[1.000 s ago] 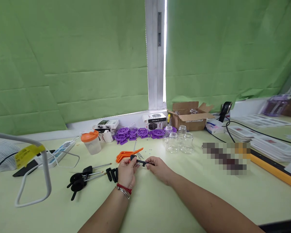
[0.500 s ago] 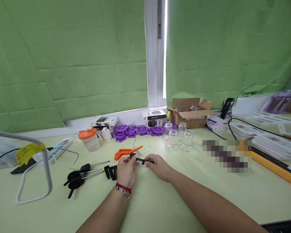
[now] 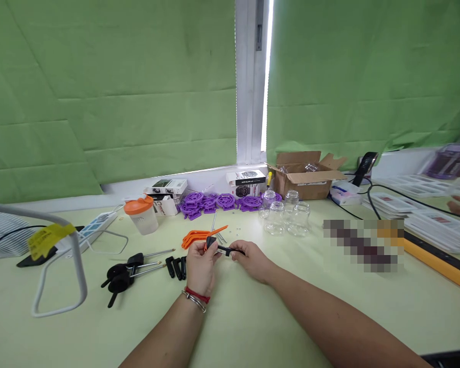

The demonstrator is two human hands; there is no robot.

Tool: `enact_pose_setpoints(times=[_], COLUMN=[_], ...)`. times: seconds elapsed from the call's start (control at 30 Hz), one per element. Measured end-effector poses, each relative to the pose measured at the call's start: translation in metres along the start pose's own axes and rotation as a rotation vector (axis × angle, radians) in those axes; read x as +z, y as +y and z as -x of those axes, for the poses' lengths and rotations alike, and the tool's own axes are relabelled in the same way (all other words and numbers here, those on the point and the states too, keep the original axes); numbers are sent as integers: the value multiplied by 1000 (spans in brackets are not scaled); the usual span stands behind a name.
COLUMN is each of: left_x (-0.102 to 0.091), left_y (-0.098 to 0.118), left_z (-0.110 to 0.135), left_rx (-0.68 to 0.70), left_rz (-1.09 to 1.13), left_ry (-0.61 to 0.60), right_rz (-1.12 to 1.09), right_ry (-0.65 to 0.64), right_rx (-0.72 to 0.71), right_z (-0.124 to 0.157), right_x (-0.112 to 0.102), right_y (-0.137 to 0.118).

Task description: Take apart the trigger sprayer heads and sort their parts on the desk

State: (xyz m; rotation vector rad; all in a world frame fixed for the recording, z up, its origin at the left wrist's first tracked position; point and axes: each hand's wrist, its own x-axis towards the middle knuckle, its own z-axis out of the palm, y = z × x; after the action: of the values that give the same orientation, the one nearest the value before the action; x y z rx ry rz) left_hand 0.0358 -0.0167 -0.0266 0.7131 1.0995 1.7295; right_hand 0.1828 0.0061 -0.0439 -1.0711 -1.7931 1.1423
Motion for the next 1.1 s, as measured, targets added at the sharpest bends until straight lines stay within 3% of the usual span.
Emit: enact_pose_setpoints(times=[0.47,0.93,1.1], left_x=[-1,-3,-1], left_y=[-3,-8,-8], left_z=[-1,0,1], left_rx=[55,51,57], left_rz=[-38,-81,-129], left_ry=[-3,-29,-33], right_rz=[43,10,-59], right_ry=[-48,29,2], right_rx=[1,-3,38], right_z=[0,1,0], right_x=[-3,1,2], right_y=[1,4,5])
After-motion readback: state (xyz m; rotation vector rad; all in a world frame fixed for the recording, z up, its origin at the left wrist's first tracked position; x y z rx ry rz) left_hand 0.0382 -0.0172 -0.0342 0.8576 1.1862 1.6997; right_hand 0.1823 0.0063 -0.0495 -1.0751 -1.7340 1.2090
